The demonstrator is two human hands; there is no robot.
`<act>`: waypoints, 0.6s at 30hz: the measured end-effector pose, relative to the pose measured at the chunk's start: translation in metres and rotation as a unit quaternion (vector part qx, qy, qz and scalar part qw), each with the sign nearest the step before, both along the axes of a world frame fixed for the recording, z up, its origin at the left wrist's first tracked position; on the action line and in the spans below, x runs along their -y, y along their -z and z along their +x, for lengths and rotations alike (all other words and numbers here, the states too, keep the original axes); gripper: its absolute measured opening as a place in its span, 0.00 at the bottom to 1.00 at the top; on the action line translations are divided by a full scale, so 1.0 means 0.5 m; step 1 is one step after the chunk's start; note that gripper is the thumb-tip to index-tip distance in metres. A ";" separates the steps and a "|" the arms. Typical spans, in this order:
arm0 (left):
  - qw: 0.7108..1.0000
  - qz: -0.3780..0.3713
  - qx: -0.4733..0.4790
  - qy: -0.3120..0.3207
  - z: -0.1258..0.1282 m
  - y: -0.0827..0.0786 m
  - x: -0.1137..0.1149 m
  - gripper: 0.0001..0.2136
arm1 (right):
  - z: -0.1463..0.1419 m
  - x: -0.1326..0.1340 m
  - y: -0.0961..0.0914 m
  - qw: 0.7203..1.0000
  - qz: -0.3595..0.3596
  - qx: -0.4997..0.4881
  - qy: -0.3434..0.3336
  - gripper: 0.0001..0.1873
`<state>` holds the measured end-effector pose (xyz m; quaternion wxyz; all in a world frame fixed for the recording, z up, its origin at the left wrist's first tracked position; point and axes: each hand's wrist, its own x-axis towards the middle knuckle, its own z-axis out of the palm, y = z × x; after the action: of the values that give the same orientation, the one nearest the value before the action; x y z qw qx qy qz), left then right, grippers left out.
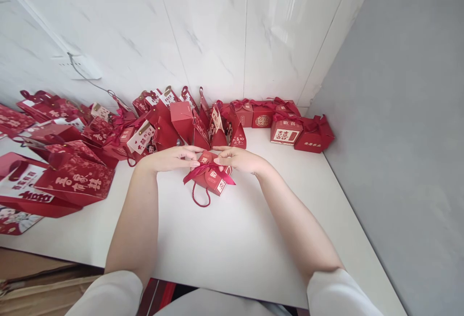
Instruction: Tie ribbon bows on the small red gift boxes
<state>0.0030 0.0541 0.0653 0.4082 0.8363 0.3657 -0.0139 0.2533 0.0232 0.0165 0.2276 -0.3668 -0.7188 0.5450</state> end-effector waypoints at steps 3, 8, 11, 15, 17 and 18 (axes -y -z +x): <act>1.000 0.008 -0.006 -0.010 -0.002 -0.002 0.002 0.20 | 0.003 0.003 -0.005 1.000 -0.014 0.001 0.011 0.24; 0.999 0.040 0.001 0.005 -0.004 -0.010 0.008 0.17 | 0.011 0.007 -0.015 0.999 -0.030 -0.006 0.013 0.22; 0.998 0.064 -0.005 -0.004 0.000 -0.015 0.014 0.18 | 0.012 0.006 -0.016 0.999 -0.034 -0.006 0.035 0.21; 0.993 0.109 -0.010 -0.038 0.010 -0.012 0.017 0.21 | 0.008 0.005 -0.011 0.997 -0.019 -0.022 0.068 0.18; 0.992 0.119 -0.012 -0.041 0.012 -0.008 0.015 0.20 | 0.007 0.002 -0.005 0.997 -0.012 -0.028 0.075 0.16; 0.992 0.118 -0.015 -0.041 0.013 -0.006 0.014 0.20 | 0.007 0.001 0.000 0.997 -0.015 -0.030 0.073 0.16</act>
<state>0.0096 0.0473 0.0681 0.3019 0.8626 0.4044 0.0335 0.2567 0.0229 0.0167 0.2827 -0.4054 -0.6746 0.5482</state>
